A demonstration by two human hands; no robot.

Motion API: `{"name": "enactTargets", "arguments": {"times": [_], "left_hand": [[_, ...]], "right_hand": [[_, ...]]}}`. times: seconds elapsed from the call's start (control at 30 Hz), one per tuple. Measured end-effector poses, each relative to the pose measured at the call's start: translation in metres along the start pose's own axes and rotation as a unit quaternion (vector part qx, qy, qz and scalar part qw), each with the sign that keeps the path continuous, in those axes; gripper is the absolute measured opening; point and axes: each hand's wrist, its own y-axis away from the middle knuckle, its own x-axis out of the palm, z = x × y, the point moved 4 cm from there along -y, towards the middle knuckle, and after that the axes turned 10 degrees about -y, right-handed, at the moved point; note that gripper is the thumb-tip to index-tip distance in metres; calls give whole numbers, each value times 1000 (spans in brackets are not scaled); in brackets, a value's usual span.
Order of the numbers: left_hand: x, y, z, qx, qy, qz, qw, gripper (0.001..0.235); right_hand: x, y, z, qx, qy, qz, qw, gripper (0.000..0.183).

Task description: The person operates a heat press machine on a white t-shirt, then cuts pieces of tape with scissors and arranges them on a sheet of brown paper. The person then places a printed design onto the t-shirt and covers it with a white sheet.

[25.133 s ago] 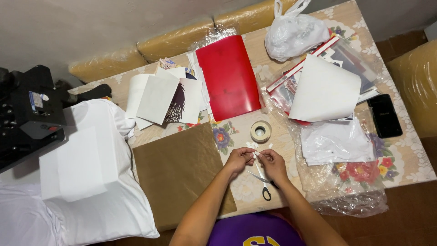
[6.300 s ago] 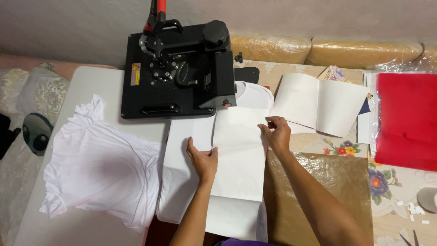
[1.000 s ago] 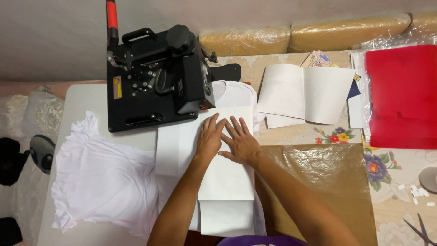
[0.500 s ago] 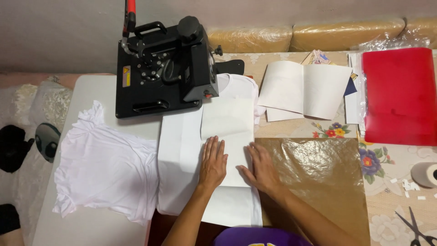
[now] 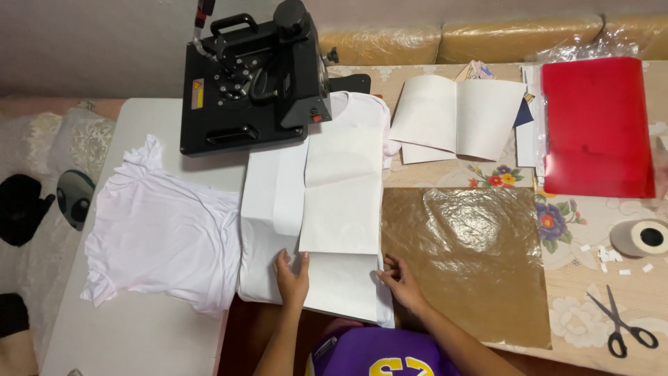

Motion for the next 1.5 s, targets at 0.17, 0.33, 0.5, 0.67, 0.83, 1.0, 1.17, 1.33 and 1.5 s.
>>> {"name": "enactTargets", "arguments": {"times": [0.17, 0.33, 0.5, 0.67, 0.83, 1.0, 1.17, 1.33, 1.5], "left_hand": [[26, -29, 42, -12, 125, 108, 986, 96], [33, -60, 55, 5, 142, 169, 975, 86], [41, -73, 69, 34, 185, 230, 955, 27], [58, -88, 84, 54, 196, 258, 945, 23], [74, -96, 91, 60, 194, 296, 933, 23], [78, -104, 88, 75, 188, 307, 930, 24], [67, -106, 99, 86, 155, 321, 930, 38], [51, -73, 93, 85, 63, 320, 941, 61], [24, -33, 100, 47, 102, 364, 925, 71]], "right_hand": [[8, -19, 5, -4, -123, -31, 992, 85], [17, -26, 1, 102, -147, -43, 983, 69], [-6, -35, -30, 61, -115, -91, 987, 32], [18, 35, 26, -14, -165, -158, 973, 31], [24, 50, 21, -88, -186, -158, 966, 23], [23, 53, 22, -129, -149, -175, 965, 27], [-1, 19, -20, -137, -139, -176, 965, 31], [31, 59, 2, -75, -105, -111, 985, 41], [24, 63, -18, -51, -33, -104, 993, 45]]}}
